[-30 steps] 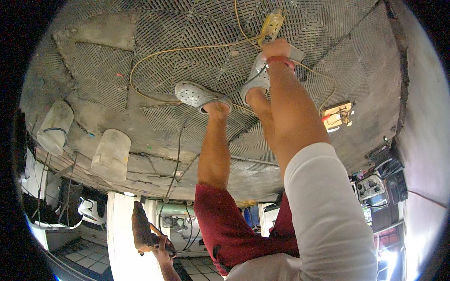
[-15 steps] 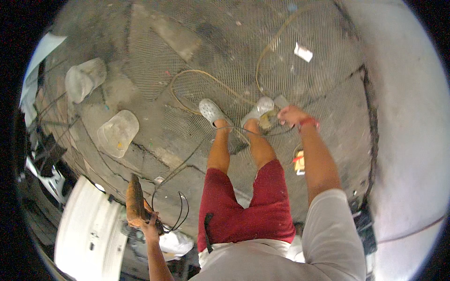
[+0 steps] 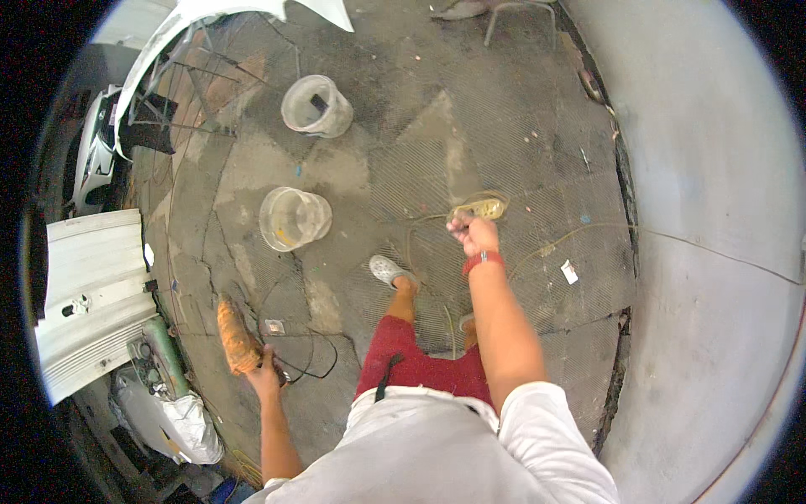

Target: The person sands a white car bumper with a sanding block, then uses a heat gun to apply heat to the surface. The person moves around the workshop, plugs in the heat gun, and continues heating the bumper before placing the tool in a box.

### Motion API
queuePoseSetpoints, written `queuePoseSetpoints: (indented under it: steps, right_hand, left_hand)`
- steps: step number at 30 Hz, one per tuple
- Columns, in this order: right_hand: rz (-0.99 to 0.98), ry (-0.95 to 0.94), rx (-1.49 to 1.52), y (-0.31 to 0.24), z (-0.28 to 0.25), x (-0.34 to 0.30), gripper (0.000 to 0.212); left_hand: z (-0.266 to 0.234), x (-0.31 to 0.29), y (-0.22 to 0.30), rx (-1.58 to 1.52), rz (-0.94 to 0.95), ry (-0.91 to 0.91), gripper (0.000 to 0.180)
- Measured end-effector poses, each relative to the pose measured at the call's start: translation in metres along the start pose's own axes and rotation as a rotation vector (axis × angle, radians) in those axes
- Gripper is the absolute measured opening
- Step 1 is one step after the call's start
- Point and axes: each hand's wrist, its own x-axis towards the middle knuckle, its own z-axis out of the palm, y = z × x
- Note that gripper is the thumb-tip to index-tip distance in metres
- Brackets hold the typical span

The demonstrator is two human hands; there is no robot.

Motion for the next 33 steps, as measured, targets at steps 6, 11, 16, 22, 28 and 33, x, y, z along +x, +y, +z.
queuePoseSetpoints:
  steps: [6,11,16,22,28,33]
  right_hand:
    - [-0.122,0.135,0.126,-0.018,0.165,0.028,0.022]
    - [-0.060,0.095,0.066,-0.044,0.240,0.078,0.020]
    - [-0.044,0.035,0.069,-0.064,0.338,0.076,0.020]
    - [-0.041,0.002,-0.013,-0.103,0.422,0.168,0.014]
    - [0.023,0.029,-0.195,-0.132,0.530,0.237,0.017]
    - [0.047,0.074,-0.063,-0.169,0.592,0.295,0.026]
  left_hand:
    - [-0.040,0.101,0.070,0.085,0.361,0.075,0.024]
    - [-0.083,0.161,0.110,0.180,0.263,-0.027,0.034]
    - [-0.084,0.219,0.199,0.094,0.278,0.024,0.032]
    - [-0.029,0.322,0.290,0.084,0.370,0.010,0.032]
    - [0.026,0.418,0.404,0.138,0.596,0.070,0.037]
    - [0.048,0.494,0.543,-0.002,0.594,-0.092,0.052]
